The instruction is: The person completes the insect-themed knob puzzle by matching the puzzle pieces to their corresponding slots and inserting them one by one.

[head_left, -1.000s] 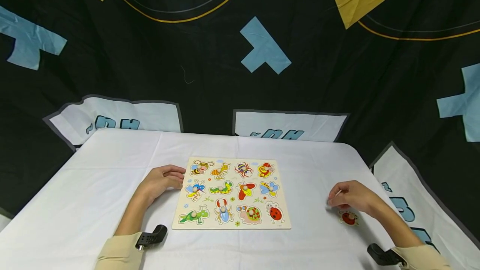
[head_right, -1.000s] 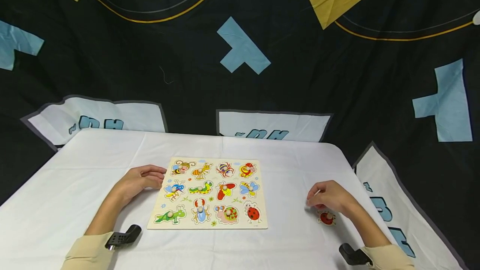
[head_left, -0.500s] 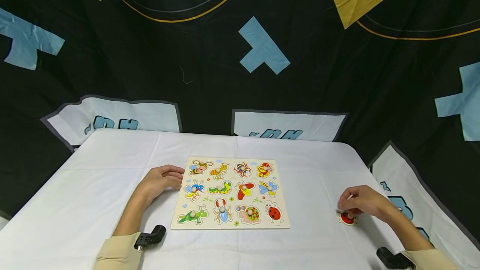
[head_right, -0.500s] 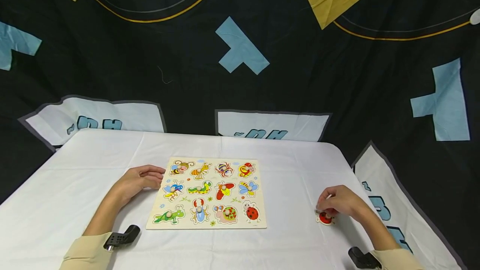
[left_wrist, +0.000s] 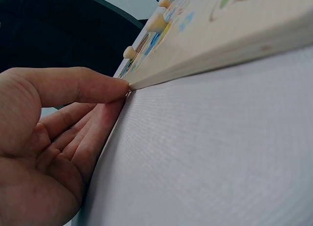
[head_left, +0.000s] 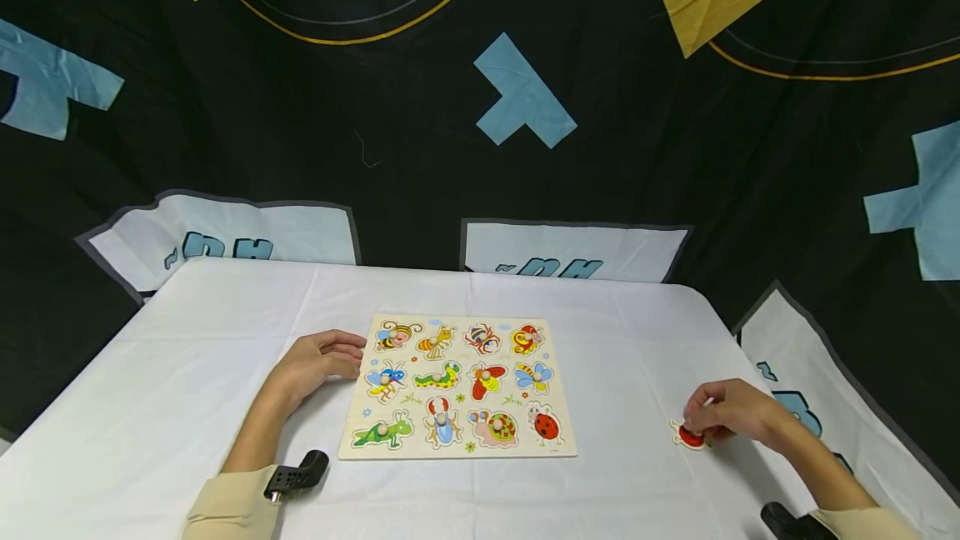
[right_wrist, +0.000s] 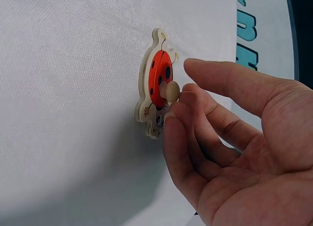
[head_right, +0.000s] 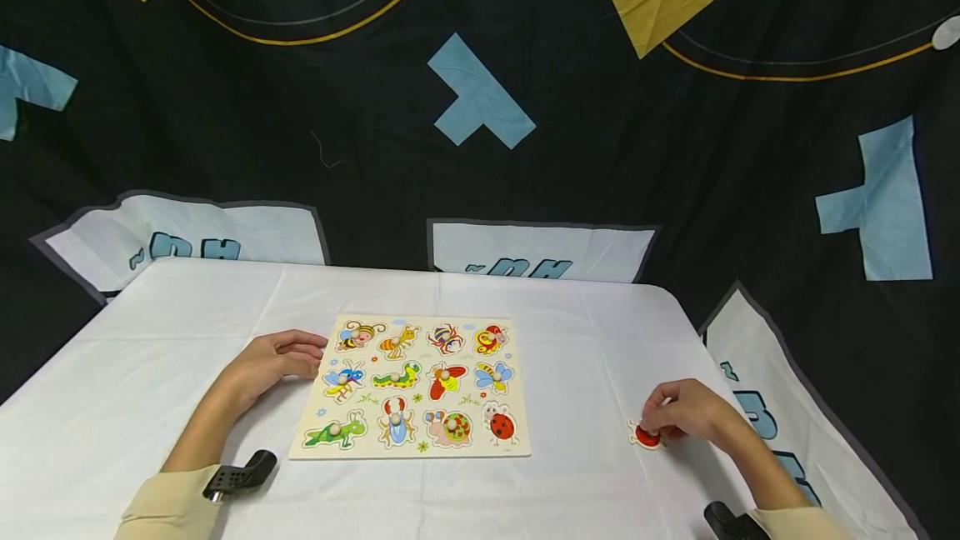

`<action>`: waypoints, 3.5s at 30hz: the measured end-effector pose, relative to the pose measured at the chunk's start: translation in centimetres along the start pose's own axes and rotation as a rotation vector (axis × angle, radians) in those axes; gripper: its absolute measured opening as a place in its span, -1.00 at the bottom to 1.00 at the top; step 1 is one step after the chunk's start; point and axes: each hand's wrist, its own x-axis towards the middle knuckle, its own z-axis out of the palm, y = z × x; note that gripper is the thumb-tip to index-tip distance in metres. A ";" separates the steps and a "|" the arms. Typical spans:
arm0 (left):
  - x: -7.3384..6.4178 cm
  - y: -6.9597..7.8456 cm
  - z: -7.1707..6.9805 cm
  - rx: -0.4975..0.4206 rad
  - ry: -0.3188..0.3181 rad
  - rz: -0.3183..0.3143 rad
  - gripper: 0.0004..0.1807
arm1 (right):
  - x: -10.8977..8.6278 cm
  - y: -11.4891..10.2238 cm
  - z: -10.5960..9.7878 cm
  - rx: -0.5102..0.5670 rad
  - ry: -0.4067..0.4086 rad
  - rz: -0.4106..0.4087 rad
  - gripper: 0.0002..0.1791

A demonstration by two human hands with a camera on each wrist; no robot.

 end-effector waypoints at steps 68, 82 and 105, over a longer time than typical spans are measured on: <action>-0.1 -0.1 0.1 -0.018 0.005 0.004 -0.40 | 1.6 -2.8 1.2 -0.052 0.048 0.020 -0.87; 0.0 -0.2 0.1 -0.018 0.004 -0.002 -0.39 | 3.3 -6.1 2.5 -0.049 0.010 -0.053 -0.85; 0.0 -0.2 0.1 -0.024 0.006 0.011 -0.40 | 6.1 -11.7 6.6 -0.071 -0.055 -0.092 -0.81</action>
